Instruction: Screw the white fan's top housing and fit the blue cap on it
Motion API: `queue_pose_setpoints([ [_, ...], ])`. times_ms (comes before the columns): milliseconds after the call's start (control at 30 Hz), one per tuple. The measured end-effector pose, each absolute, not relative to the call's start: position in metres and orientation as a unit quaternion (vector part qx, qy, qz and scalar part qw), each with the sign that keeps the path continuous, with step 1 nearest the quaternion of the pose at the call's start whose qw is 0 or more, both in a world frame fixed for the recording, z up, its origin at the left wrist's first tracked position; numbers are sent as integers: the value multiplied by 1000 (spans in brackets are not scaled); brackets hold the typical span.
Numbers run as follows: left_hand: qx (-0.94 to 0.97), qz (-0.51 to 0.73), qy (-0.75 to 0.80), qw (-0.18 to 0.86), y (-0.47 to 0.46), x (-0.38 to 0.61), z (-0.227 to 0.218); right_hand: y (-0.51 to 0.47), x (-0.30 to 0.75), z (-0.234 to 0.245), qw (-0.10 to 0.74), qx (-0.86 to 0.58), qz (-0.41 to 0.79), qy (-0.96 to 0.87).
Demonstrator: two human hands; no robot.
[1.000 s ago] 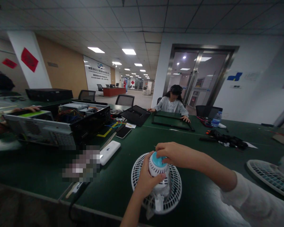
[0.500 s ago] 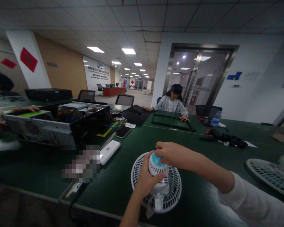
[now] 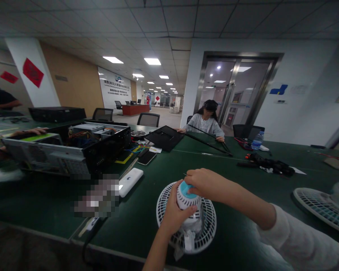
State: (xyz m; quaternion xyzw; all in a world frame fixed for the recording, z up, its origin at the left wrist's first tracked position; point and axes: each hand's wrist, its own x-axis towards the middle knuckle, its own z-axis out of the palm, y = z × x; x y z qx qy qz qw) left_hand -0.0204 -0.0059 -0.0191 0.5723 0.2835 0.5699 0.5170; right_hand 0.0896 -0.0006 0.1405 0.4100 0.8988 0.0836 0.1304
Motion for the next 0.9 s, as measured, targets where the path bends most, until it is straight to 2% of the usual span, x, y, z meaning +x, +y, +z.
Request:
queue_pose_setpoints([
  [467, 567, 571, 290, 519, -5, -19, -20, -1, 85, 129, 111, 441, 129, 881],
  [900, 563, 575, 266, 531, -6, -19, -17, 1, 85, 130, 82, 439, 121, 886],
])
